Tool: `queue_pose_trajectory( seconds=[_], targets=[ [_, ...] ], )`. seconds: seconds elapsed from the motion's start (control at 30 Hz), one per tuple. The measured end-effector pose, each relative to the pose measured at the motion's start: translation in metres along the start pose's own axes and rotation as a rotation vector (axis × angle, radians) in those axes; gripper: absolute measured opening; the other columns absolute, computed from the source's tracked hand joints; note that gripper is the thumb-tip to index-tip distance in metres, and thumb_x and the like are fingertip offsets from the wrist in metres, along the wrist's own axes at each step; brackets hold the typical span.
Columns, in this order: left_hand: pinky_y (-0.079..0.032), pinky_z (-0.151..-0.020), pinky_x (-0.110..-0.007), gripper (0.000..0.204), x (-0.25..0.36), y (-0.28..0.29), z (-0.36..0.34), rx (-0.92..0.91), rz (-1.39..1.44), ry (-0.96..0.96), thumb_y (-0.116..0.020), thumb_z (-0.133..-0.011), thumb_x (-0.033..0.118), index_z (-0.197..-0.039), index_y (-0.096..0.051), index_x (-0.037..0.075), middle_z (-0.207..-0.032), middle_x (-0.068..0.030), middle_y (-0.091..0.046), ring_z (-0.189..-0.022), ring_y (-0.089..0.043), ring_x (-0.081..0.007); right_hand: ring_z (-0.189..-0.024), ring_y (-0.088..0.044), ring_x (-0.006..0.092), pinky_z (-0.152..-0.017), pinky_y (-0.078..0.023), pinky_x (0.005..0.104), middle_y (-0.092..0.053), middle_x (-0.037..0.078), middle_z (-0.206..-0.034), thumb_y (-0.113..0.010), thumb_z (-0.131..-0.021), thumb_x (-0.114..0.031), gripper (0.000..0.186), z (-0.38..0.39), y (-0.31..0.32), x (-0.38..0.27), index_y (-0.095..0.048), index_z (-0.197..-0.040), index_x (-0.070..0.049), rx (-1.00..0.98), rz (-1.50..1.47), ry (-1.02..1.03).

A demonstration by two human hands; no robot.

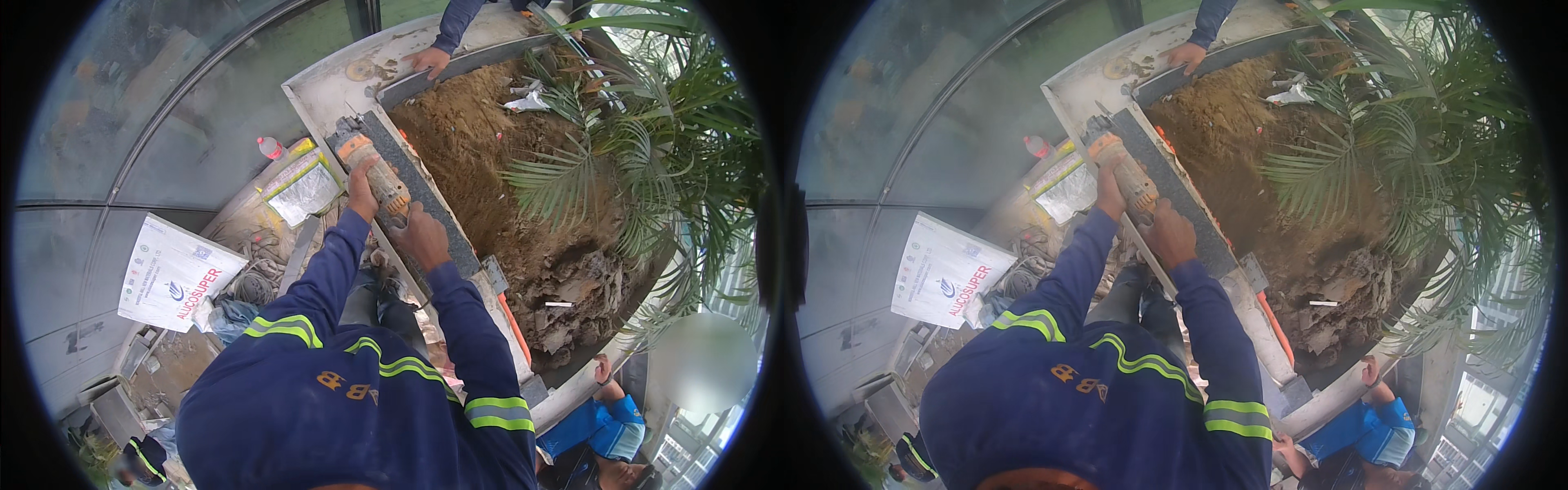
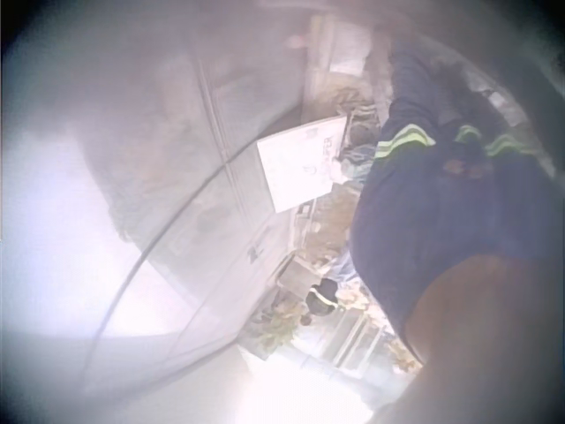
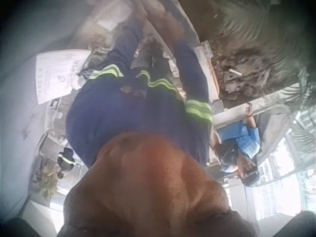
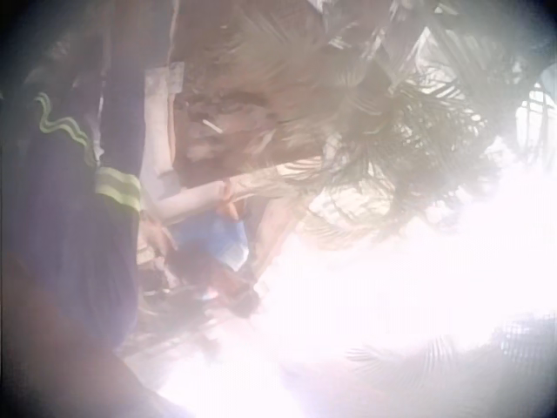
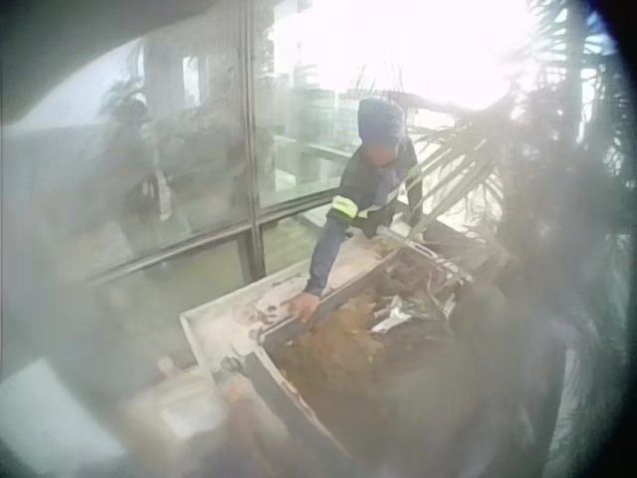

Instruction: The person uses a handheld angle grinder to cut a groove along the edge of a concrete planter. The person holds the grinder with both hands and moves it steadily along the planter's rim, creating a visible cut line.

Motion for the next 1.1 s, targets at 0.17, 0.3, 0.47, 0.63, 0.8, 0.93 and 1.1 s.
queue_pose_trajectory(
  seconds=[0.17, 0.3, 0.47, 0.63, 0.8, 0.93, 1.1],
  targets=[
    [-0.060, -0.075, -0.048, 0.043, 0.020, 0.005, -0.041, 0.028, -0.006, -0.043, -0.068, -0.085, 0.030, -0.116, -0.054, 0.003, -0.093, -0.0167, -0.066, -0.084, -0.069, -0.0328, -0.084, -0.070, 0.0454, -0.075, -0.056, 0.0534, -0.071, 0.028, -0.087, -0.074, -0.077, -0.034, 0.046, -0.042, -0.008, -0.008, -0.054, -0.101, 0.000, 0.056, 0.008, 0.056],
    [-0.060, -0.074, -0.049, 0.042, 0.028, 0.001, -0.056, 0.006, -0.028, -0.059, -0.068, -0.086, 0.028, -0.118, -0.054, 0.003, -0.094, -0.0167, -0.066, -0.085, -0.070, -0.0332, -0.083, -0.070, 0.0452, -0.075, -0.056, 0.0530, -0.071, 0.027, -0.088, -0.074, -0.078, -0.034, 0.045, -0.059, -0.014, -0.009, -0.055, -0.102, -0.001, 0.067, -0.016, 0.040],
    [-0.061, -0.073, -0.052, 0.044, 0.024, -0.002, -0.064, 0.034, -0.072, -0.048, -0.070, -0.088, 0.028, -0.121, -0.054, 0.005, -0.095, -0.0172, -0.066, -0.088, -0.071, -0.0344, -0.083, -0.071, 0.0445, -0.075, -0.056, 0.0524, -0.071, 0.026, -0.087, -0.074, -0.078, -0.033, 0.045, -0.073, -0.029, 0.005, -0.055, -0.103, -0.001, 0.083, -0.046, 0.008],
    [-0.061, -0.067, -0.048, 0.043, 0.019, 0.004, -0.065, 0.090, -0.086, -0.074, -0.077, -0.082, 0.026, -0.115, -0.058, 0.006, -0.090, -0.0142, -0.066, -0.078, -0.072, -0.0331, -0.083, -0.071, 0.0441, -0.077, -0.056, 0.0521, -0.072, 0.025, -0.087, -0.074, -0.078, -0.033, 0.045, -0.072, -0.035, 0.014, -0.055, -0.104, -0.001, 0.077, -0.095, 0.023],
    [-0.061, -0.067, -0.047, 0.042, 0.014, 0.009, -0.068, 0.111, -0.108, -0.079, -0.076, -0.082, 0.028, -0.114, -0.059, 0.006, -0.089, -0.0140, -0.066, -0.077, -0.072, -0.0330, -0.083, -0.071, 0.0441, -0.077, -0.056, 0.0520, -0.072, 0.025, -0.087, -0.074, -0.078, -0.032, 0.045, -0.071, -0.034, 0.017, -0.056, -0.104, -0.001, 0.052, -0.133, 0.010],
    [-0.060, -0.068, -0.048, 0.042, 0.013, 0.008, -0.071, 0.093, -0.132, -0.089, -0.076, -0.082, 0.027, -0.114, -0.058, 0.006, -0.089, -0.0149, -0.066, -0.077, -0.071, -0.0334, -0.083, -0.071, 0.0442, -0.077, -0.056, 0.0525, -0.072, 0.026, -0.087, -0.073, -0.079, -0.031, 0.042, -0.072, -0.032, 0.017, -0.056, -0.102, 0.000, 0.042, -0.151, 0.014],
    [-0.060, -0.073, -0.050, 0.046, 0.013, 0.010, -0.073, 0.099, -0.147, -0.050, -0.073, -0.084, 0.026, -0.121, -0.052, 0.005, -0.092, -0.0180, -0.065, -0.082, -0.070, -0.0346, -0.082, -0.071, 0.0446, -0.077, -0.056, 0.0530, -0.071, 0.027, -0.086, -0.072, -0.079, -0.028, 0.039, -0.072, -0.033, 0.019, -0.056, -0.100, 0.001, 0.046, -0.167, 0.015]
  ],
)
Point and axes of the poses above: each hand's wrist, its own z-axis away from the middle knuckle, its own y-axis out of the back of the hand, x = y × z, the point moved 6 cm from there along -z, towards the middle knuckle
